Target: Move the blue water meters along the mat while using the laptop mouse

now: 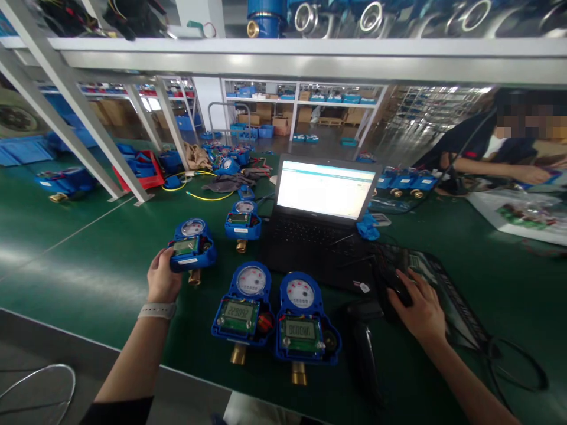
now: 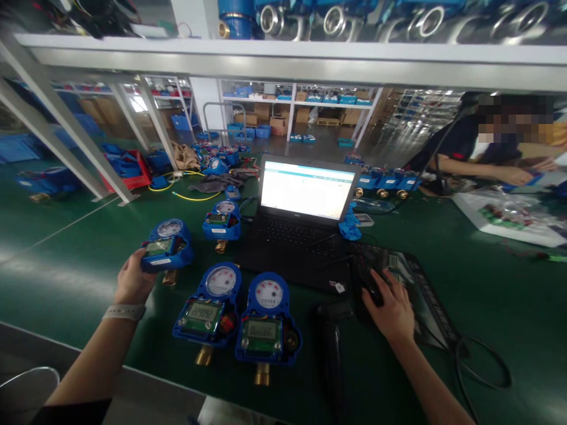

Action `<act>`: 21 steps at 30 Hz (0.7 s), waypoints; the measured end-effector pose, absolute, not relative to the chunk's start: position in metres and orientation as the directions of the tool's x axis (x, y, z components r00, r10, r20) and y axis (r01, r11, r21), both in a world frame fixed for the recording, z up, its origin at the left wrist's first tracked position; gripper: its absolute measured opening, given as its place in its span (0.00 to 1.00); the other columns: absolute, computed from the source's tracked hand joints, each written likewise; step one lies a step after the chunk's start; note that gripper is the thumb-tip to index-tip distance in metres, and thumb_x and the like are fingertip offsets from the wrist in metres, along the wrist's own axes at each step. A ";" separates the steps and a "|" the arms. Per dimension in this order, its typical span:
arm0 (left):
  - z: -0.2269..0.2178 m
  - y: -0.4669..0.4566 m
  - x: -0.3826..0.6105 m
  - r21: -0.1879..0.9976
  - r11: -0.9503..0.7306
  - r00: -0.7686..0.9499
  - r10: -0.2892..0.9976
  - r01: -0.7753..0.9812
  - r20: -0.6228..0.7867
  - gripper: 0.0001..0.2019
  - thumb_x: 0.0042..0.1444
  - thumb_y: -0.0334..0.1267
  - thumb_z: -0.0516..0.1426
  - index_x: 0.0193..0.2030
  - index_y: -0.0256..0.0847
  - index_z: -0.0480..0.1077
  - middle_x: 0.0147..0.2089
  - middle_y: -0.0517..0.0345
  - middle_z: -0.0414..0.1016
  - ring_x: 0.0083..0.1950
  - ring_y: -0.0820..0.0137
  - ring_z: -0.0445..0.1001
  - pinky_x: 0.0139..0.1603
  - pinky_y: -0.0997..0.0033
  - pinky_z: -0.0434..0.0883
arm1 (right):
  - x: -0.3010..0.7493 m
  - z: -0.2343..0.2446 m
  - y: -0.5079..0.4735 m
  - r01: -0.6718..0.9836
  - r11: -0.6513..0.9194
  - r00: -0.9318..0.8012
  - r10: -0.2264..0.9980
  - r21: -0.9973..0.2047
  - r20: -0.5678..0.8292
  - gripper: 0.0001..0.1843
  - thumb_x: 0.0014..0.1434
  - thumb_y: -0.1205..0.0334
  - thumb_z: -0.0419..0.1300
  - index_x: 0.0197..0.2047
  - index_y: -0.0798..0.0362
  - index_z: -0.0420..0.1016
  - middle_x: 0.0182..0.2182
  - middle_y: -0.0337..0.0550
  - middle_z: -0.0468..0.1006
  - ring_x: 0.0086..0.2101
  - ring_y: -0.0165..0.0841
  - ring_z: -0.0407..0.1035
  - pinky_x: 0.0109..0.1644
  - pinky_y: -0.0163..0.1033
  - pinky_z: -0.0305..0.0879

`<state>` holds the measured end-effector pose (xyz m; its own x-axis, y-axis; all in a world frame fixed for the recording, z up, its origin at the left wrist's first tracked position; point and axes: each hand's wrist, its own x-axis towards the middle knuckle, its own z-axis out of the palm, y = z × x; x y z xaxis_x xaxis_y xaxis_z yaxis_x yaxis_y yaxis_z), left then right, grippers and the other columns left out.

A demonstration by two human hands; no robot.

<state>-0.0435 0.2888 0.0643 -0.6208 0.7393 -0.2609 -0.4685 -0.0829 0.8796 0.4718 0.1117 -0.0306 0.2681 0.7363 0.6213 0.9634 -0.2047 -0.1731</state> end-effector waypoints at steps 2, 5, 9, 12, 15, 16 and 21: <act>0.063 0.293 -0.044 0.878 -0.084 -0.617 0.743 -0.471 -0.260 0.03 0.54 0.27 0.59 0.35 0.36 0.69 0.33 0.59 0.73 0.32 0.75 0.74 0.28 0.77 0.74 | 0.472 -0.030 0.112 0.966 -0.194 0.258 0.737 -0.170 0.625 0.27 0.62 0.47 0.50 0.59 0.52 0.69 0.57 0.55 0.69 0.53 0.51 0.67 0.54 0.60 0.68; 0.063 0.296 -0.046 0.877 -0.080 -0.609 0.750 -0.473 -0.260 0.03 0.54 0.27 0.58 0.35 0.36 0.69 0.33 0.58 0.74 0.32 0.74 0.74 0.28 0.76 0.74 | 0.472 -0.029 0.111 0.967 -0.194 0.255 0.740 -0.165 0.623 0.27 0.62 0.48 0.50 0.58 0.54 0.70 0.57 0.57 0.69 0.53 0.52 0.67 0.54 0.61 0.68; 0.064 0.298 -0.047 0.879 -0.078 -0.607 0.751 -0.470 -0.258 0.02 0.54 0.27 0.58 0.34 0.36 0.69 0.32 0.60 0.73 0.31 0.75 0.74 0.27 0.77 0.73 | 0.470 -0.028 0.112 0.967 -0.195 0.254 0.737 -0.162 0.626 0.27 0.63 0.47 0.49 0.58 0.55 0.70 0.56 0.57 0.70 0.52 0.52 0.67 0.53 0.60 0.68; 0.061 0.299 -0.049 0.880 -0.072 -0.601 0.756 -0.470 -0.259 0.02 0.54 0.27 0.59 0.34 0.35 0.69 0.31 0.60 0.73 0.31 0.75 0.73 0.29 0.77 0.72 | 0.469 -0.027 0.112 0.963 -0.208 0.269 0.738 -0.171 0.619 0.27 0.62 0.46 0.49 0.58 0.53 0.70 0.56 0.55 0.70 0.52 0.51 0.67 0.53 0.59 0.69; 0.057 0.300 -0.051 0.880 -0.069 -0.589 0.767 -0.470 -0.254 0.03 0.53 0.28 0.59 0.34 0.36 0.69 0.32 0.59 0.73 0.33 0.74 0.74 0.31 0.75 0.72 | 0.466 -0.024 0.111 0.959 -0.221 0.283 0.743 -0.177 0.606 0.29 0.62 0.44 0.47 0.58 0.53 0.70 0.57 0.55 0.70 0.52 0.52 0.68 0.52 0.59 0.69; 0.056 0.301 -0.052 0.881 -0.069 -0.584 0.772 -0.468 -0.250 0.03 0.53 0.29 0.59 0.35 0.36 0.69 0.33 0.59 0.73 0.33 0.74 0.74 0.32 0.74 0.72 | 0.466 -0.023 0.111 0.959 -0.223 0.284 0.748 -0.176 0.600 0.29 0.62 0.44 0.47 0.58 0.53 0.70 0.57 0.56 0.70 0.52 0.52 0.67 0.53 0.59 0.69; 0.052 0.302 -0.054 0.883 -0.070 -0.566 0.790 -0.464 -0.235 0.05 0.53 0.31 0.59 0.37 0.35 0.70 0.33 0.59 0.73 0.31 0.75 0.73 0.31 0.76 0.71 | 0.465 -0.022 0.111 0.952 -0.271 0.304 0.760 -0.146 0.574 0.33 0.63 0.42 0.43 0.57 0.57 0.70 0.58 0.58 0.69 0.51 0.56 0.68 0.49 0.58 0.71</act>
